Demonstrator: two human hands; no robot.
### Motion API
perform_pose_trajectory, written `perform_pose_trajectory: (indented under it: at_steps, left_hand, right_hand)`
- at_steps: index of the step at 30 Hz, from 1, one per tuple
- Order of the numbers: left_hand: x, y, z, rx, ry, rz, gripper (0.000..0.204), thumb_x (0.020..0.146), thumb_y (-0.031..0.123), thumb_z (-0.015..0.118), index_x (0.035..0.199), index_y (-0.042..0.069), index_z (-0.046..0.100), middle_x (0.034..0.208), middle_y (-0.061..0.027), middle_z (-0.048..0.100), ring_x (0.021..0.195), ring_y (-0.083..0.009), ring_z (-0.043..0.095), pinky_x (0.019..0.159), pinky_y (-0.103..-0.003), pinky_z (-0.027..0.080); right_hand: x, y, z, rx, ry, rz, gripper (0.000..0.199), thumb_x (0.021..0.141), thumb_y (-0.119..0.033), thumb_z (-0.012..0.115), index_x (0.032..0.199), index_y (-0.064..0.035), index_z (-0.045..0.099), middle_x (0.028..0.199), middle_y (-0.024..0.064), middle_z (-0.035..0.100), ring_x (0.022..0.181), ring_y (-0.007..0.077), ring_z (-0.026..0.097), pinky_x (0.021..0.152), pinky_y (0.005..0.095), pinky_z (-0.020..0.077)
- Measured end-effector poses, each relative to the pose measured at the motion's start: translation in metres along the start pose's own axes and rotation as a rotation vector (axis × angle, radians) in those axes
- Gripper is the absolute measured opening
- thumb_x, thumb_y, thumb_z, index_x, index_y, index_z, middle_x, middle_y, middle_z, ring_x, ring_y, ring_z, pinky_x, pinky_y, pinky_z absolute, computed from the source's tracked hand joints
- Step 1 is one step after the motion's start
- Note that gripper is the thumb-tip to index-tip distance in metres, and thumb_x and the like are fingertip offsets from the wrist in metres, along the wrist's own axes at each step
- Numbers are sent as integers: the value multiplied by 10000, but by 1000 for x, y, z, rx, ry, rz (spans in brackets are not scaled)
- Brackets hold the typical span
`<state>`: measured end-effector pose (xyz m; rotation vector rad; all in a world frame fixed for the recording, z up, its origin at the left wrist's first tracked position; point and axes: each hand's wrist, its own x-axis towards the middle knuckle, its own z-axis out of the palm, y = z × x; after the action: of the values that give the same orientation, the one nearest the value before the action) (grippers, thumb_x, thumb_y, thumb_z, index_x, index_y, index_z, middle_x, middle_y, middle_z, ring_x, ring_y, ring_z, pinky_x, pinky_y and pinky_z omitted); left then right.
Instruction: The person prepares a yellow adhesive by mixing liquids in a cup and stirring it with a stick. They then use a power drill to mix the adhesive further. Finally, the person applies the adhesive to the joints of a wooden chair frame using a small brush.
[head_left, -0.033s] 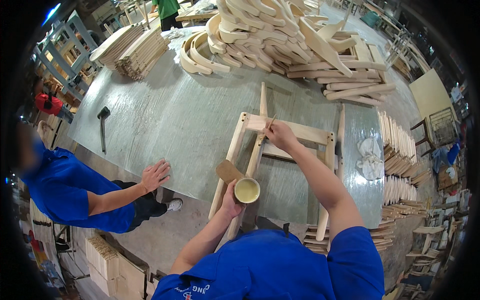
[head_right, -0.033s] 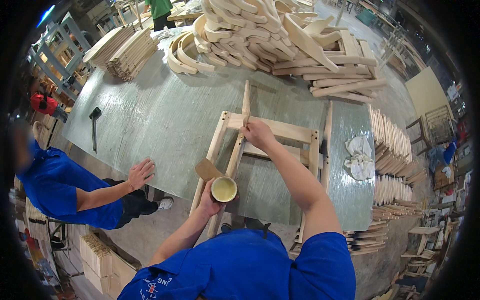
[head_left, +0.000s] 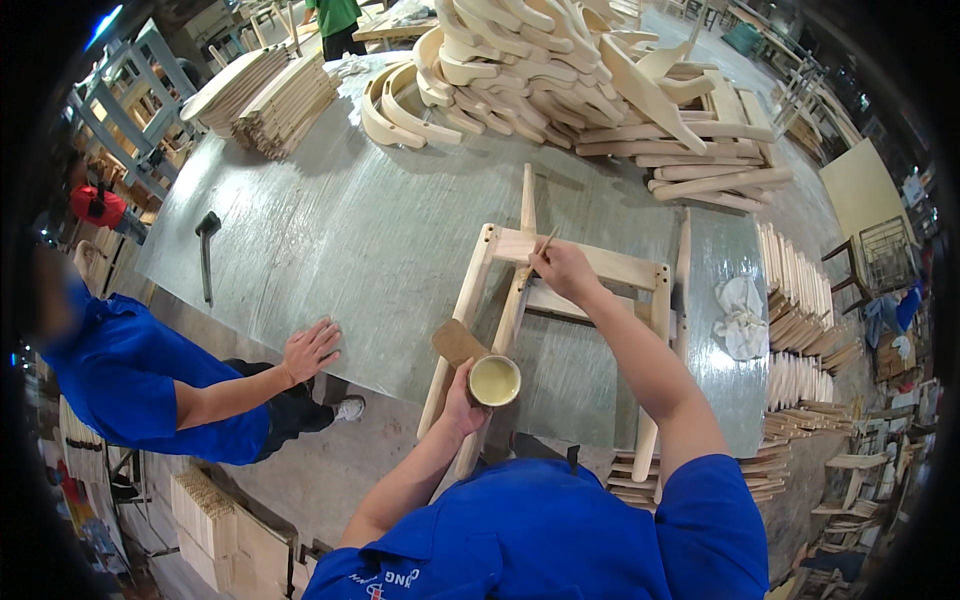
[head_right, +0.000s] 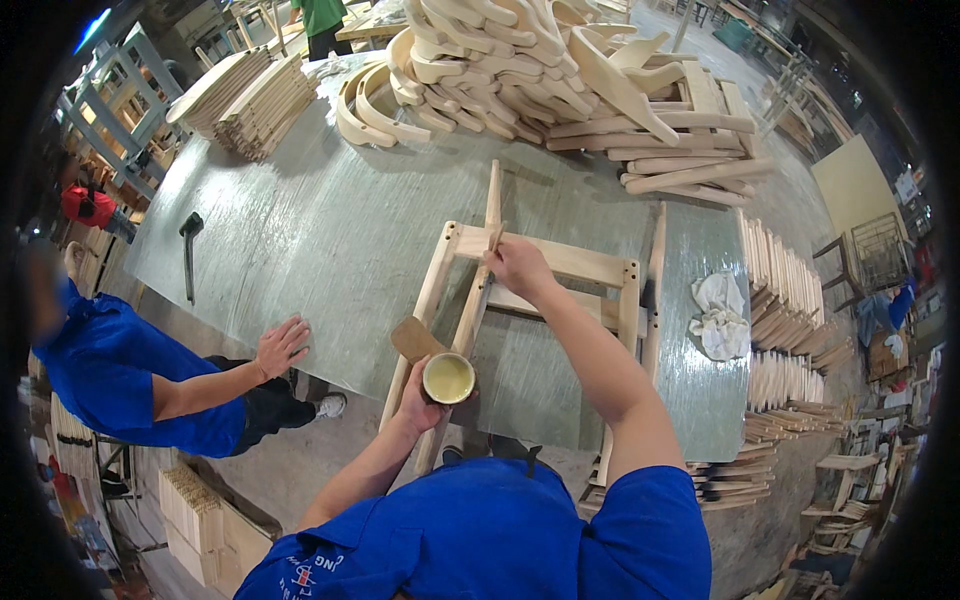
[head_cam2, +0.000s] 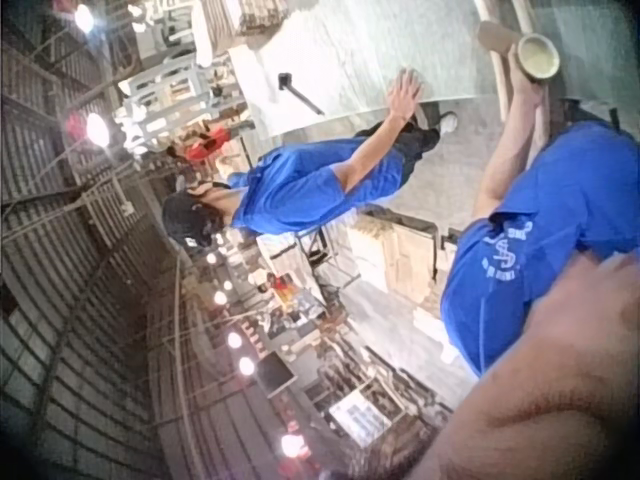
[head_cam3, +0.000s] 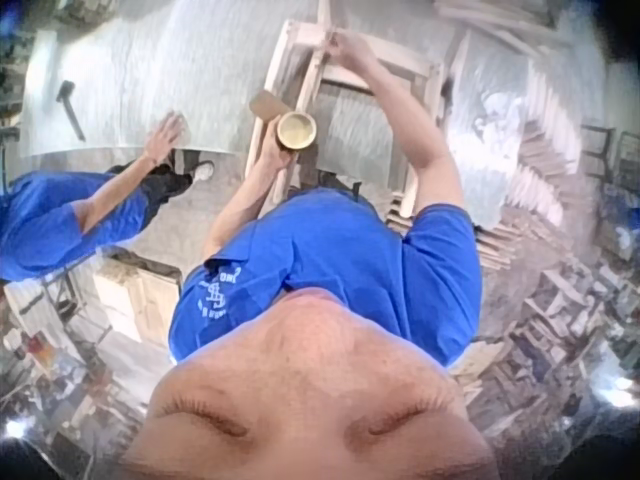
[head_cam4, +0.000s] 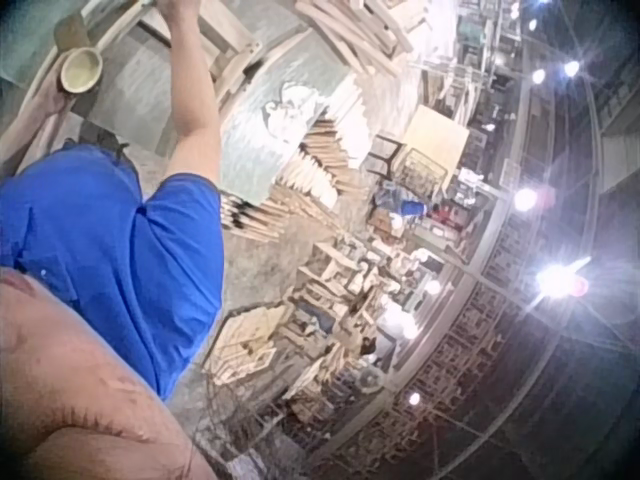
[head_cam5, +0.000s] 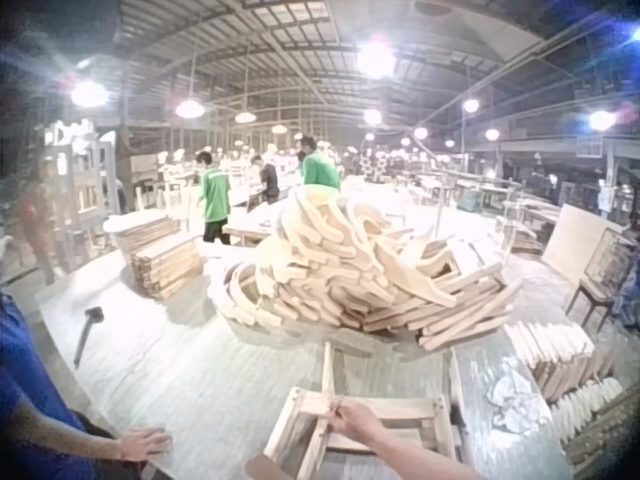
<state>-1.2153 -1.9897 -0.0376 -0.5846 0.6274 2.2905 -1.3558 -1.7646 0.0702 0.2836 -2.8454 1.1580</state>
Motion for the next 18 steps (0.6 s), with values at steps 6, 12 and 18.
perform_pose_trajectory:
  at_steps: [6,12,18]
  left_hand:
    - [-3,1,5,-13,-25,-23,423,873,442,423,1085,102,556,1041,-35,600,983,-188,570,845,-333,464]
    - [-8,3,10,1,38,-31,418,870,438,432,1084,102,558,1037,-38,602,984,-191,571,858,-332,458]
    - [-5,2,9,-26,-14,-8,434,878,425,405,1104,79,538,1070,-84,584,1010,-237,557,857,-380,462]
  right_hand:
    - [-7,-6,4,33,6,2,194,803,-191,540,797,2,561,742,192,583,728,357,568,656,402,444]
    - [-5,-1,11,114,-13,-51,223,800,-225,552,797,-4,581,749,182,591,710,353,562,646,401,442]
    - [-18,8,5,121,-26,-49,114,774,-114,579,811,-7,575,688,120,589,645,242,575,596,340,443]
